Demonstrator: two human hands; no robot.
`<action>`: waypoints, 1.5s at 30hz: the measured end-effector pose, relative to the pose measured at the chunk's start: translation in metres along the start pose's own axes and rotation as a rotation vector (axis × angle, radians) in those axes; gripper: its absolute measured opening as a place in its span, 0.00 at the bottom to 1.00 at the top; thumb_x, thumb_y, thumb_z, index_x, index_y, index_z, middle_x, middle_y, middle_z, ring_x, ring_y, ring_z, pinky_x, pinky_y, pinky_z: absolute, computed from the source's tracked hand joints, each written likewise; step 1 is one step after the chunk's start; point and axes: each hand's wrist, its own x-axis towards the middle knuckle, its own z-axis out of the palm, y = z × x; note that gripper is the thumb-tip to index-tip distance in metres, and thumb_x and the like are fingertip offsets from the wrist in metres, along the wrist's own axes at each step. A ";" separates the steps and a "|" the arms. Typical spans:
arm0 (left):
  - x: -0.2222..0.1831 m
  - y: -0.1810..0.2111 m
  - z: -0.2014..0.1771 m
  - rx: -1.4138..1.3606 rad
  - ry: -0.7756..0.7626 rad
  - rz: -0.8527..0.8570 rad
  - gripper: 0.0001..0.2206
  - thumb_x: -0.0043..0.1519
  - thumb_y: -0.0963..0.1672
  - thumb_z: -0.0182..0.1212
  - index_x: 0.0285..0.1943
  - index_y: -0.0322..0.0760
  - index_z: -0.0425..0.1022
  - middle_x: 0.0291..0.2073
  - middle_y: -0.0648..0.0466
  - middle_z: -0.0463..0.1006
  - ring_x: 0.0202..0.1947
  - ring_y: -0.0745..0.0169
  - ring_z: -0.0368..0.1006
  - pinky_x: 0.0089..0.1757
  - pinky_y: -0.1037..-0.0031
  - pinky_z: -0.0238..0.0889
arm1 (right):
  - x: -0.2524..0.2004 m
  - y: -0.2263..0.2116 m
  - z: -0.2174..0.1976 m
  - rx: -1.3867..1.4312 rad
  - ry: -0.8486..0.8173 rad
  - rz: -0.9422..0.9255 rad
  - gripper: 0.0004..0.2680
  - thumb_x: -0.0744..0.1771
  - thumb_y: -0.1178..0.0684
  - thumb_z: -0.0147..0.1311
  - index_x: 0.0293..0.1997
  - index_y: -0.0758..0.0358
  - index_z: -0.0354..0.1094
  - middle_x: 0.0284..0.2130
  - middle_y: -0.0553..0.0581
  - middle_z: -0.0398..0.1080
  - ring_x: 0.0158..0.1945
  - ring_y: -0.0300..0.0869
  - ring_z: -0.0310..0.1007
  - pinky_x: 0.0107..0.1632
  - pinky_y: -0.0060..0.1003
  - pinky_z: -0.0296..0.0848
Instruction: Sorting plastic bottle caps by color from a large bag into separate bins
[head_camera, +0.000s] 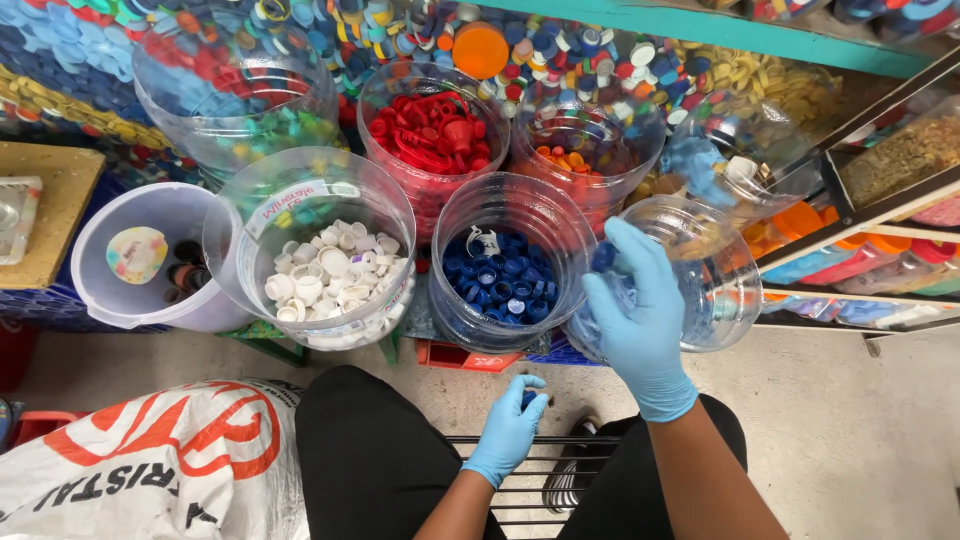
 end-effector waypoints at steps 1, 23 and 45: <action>0.000 0.001 0.000 -0.001 -0.001 -0.002 0.07 0.70 0.45 0.54 0.54 0.43 0.70 0.25 0.57 0.67 0.24 0.67 0.59 0.32 0.72 0.58 | -0.003 0.008 0.003 -0.001 -0.002 0.002 0.19 0.66 0.61 0.56 0.67 0.63 0.64 0.64 0.63 0.66 0.67 0.49 0.67 0.65 0.42 0.69; -0.006 0.005 0.004 0.125 -0.074 0.054 0.12 0.62 0.41 0.54 0.49 0.40 0.82 0.29 0.61 0.75 0.33 0.71 0.64 0.39 0.74 0.62 | -0.149 0.089 0.025 -0.078 -0.690 0.506 0.10 0.65 0.48 0.59 0.50 0.47 0.76 0.37 0.45 0.72 0.38 0.36 0.73 0.45 0.33 0.72; 0.001 0.018 -0.008 -0.682 0.097 -0.398 0.14 0.69 0.50 0.53 0.48 0.37 0.78 0.24 0.57 0.72 0.24 0.66 0.69 0.24 0.79 0.55 | -0.058 0.040 -0.011 0.381 -0.077 0.111 0.08 0.66 0.64 0.58 0.46 0.59 0.66 0.50 0.57 0.68 0.55 0.43 0.69 0.61 0.36 0.71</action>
